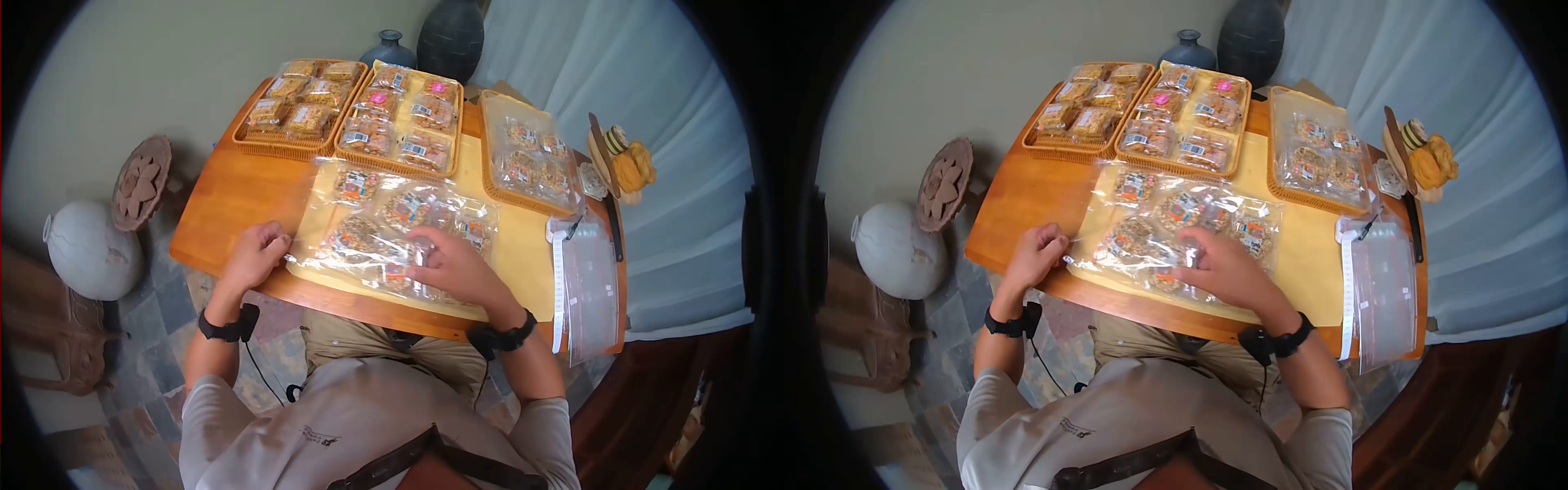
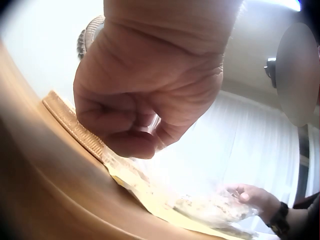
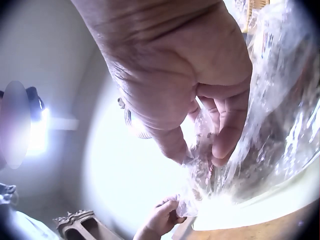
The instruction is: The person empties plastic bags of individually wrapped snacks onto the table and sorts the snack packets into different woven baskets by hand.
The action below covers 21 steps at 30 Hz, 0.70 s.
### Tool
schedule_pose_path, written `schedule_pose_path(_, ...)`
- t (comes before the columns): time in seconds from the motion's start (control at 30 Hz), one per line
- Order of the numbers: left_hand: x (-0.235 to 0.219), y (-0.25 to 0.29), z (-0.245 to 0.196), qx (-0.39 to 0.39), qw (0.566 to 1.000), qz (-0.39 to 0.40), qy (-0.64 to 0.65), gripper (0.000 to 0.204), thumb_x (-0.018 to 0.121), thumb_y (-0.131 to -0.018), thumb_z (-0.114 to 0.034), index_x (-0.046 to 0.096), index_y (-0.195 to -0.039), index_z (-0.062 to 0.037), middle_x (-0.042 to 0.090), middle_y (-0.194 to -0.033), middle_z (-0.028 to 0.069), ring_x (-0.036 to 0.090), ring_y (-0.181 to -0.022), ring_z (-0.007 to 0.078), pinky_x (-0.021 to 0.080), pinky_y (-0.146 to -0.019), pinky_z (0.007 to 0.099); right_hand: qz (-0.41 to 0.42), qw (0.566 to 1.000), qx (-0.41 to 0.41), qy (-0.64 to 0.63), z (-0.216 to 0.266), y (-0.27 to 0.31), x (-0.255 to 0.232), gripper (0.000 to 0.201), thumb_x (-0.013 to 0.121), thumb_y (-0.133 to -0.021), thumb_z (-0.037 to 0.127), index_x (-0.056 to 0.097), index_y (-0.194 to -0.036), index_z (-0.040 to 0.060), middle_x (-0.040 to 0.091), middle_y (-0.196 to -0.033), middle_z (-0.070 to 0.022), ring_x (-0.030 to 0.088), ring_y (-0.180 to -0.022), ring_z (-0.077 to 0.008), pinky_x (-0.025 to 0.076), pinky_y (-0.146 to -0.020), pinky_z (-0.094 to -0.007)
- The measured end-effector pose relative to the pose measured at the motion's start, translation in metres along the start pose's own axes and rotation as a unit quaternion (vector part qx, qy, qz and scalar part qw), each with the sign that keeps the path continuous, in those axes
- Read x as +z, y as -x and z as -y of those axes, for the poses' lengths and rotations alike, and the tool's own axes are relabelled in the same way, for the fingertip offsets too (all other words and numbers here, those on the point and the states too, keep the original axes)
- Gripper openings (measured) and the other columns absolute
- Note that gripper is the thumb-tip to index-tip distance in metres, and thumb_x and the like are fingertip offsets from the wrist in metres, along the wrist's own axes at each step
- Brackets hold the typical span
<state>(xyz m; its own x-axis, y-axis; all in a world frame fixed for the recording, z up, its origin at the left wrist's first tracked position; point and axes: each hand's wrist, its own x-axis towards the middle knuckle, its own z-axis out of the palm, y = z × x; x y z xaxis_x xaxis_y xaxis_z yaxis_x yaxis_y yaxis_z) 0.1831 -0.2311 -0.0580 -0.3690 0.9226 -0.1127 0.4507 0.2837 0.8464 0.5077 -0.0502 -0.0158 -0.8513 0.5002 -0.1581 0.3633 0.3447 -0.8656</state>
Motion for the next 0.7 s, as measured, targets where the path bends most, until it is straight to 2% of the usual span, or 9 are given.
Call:
schedule_pose_path(0.17, -0.016, 0.006, 0.012, 0.042, 0.968, -0.100, -0.224, 0.029, 0.060, -0.087, -0.024, 0.063, -0.082, 0.0043, 0.061, -0.075, 0.0257, 0.062, -0.070, 0.0419, 0.049, -0.066, 0.0454, -0.063, 0.985, -0.095, 0.130, -0.008, -0.041, 0.032, 0.052, 0.075, -0.089, 0.031, 0.058, -0.132, 0.0062, 0.065, -0.077, -0.0109, 0.062, -0.068, -0.0248, 0.050, -0.064, -0.0380)
schedule_pose_path(0.27, -0.020, 0.014, 0.017, -0.008, 0.957, -0.112, -0.267, 0.030, 0.059, -0.088, -0.025, 0.065, -0.083, 0.0043, 0.063, -0.079, 0.0266, 0.062, -0.074, 0.0439, 0.049, -0.068, 0.0461, -0.050, 0.972, -0.108, 0.202, -0.001, -0.050, 0.038, 0.053, 0.072, -0.089, 0.037, 0.059, -0.132, 0.0092, 0.070, -0.086, -0.0161, 0.068, -0.078, -0.0366, 0.053, -0.072, -0.0457)
schedule_pose_path(0.33, -0.023, 0.018, 0.032, -0.021, 0.976, -0.089, -0.198, 0.029, 0.059, -0.090, -0.023, 0.066, -0.088, 0.0054, 0.063, -0.078, 0.0259, 0.064, -0.072, 0.0391, 0.049, -0.066, 0.0442, -0.032, 0.972, -0.062, 0.222, 0.004, -0.051, 0.035, 0.053, 0.071, -0.089, 0.039, 0.059, -0.133, 0.0111, 0.071, -0.090, -0.0176, 0.069, -0.083, -0.0405, 0.054, -0.075, -0.0485)
schedule_pose_path(0.4, -0.029, 0.023, 0.026, -0.105, 0.976, -0.089, -0.168, 0.029, 0.060, -0.092, -0.022, 0.066, -0.085, 0.0054, 0.066, -0.075, 0.0186, 0.065, -0.071, 0.0245, 0.048, -0.064, 0.0391, 0.025, 0.967, -0.061, 0.248, 0.004, -0.049, 0.029, 0.054, 0.070, -0.089, 0.044, 0.060, -0.133, 0.0143, 0.073, -0.092, -0.0172, 0.069, -0.087, -0.0406, 0.054, -0.076, -0.0492)
schedule_pose_path(0.43, -0.037, 0.023, 0.044, -0.105, 0.978, -0.104, -0.146, 0.026, 0.061, -0.092, -0.021, 0.066, -0.090, 0.0048, 0.067, -0.073, 0.0163, 0.065, -0.071, 0.0205, 0.049, -0.064, 0.0390, 0.005, 0.969, -0.062, 0.238, 0.002, -0.045, 0.024, 0.052, 0.069, -0.089, 0.044, 0.062, -0.131, 0.0136, 0.073, -0.089, -0.0172, 0.070, -0.084, -0.0390, 0.054, -0.075, -0.0488)
schedule_pose_path(0.47, -0.040, 0.024, 0.051, -0.011, 0.959, -0.192, -0.209, 0.026, 0.062, -0.093, -0.021, 0.064, -0.098, 0.0036, 0.067, -0.072, 0.0154, 0.064, -0.068, 0.0200, 0.050, -0.064, 0.0388, -0.014, 0.972, -0.052, 0.230, -0.001, -0.040, 0.016, 0.052, 0.069, -0.089, 0.044, 0.062, -0.131, 0.0136, 0.073, -0.089, -0.0172, 0.070, -0.084, -0.0390, 0.054, -0.075, -0.0488)
schedule_pose_path(0.57, -0.062, 0.020, 0.014, -0.014, 0.936, -0.260, -0.237, 0.023, 0.063, -0.094, -0.018, 0.062, -0.103, 0.0024, 0.068, -0.079, 0.0159, 0.064, -0.072, 0.0196, 0.051, -0.069, 0.0367, -0.161, 0.985, 0.030, 0.059, -0.014, -0.022, -0.031, 0.041, 0.072, -0.091, 0.029, 0.065, -0.123, 0.0047, 0.068, -0.076, -0.0140, 0.067, -0.068, -0.0184, 0.052, -0.063, -0.0342)
schedule_pose_path(0.63, -0.074, 0.009, -0.008, 0.050, 0.948, -0.222, -0.222, 0.018, 0.063, -0.095, -0.014, 0.061, -0.101, 0.0020, 0.066, -0.077, 0.0146, 0.063, -0.070, 0.0192, 0.050, -0.068, 0.0335, -0.293, 0.955, 0.008, -0.039, -0.061, -0.024, -0.060, 0.038, 0.072, -0.089, 0.026, 0.065, -0.119, 0.0045, 0.068, -0.070, -0.0098, 0.066, -0.060, -0.0312, 0.055, -0.065, -0.0432)
schedule_pose_path(0.7, -0.066, -0.010, -0.050, 0.092, 0.958, -0.166, -0.214, 0.018, 0.064, -0.095, -0.015, 0.061, -0.100, 0.0020, 0.065, -0.075, 0.0135, 0.062, -0.069, 0.0188, 0.049, -0.067, 0.0328, -0.425, 0.902, -0.036, -0.071, -0.090, -0.016, -0.087, 0.034, 0.070, -0.089, 0.018, 0.065, -0.118, 0.0024, 0.070, -0.084, -0.0101, 0.067, -0.072, -0.0304, 0.055, -0.074, -0.0415)
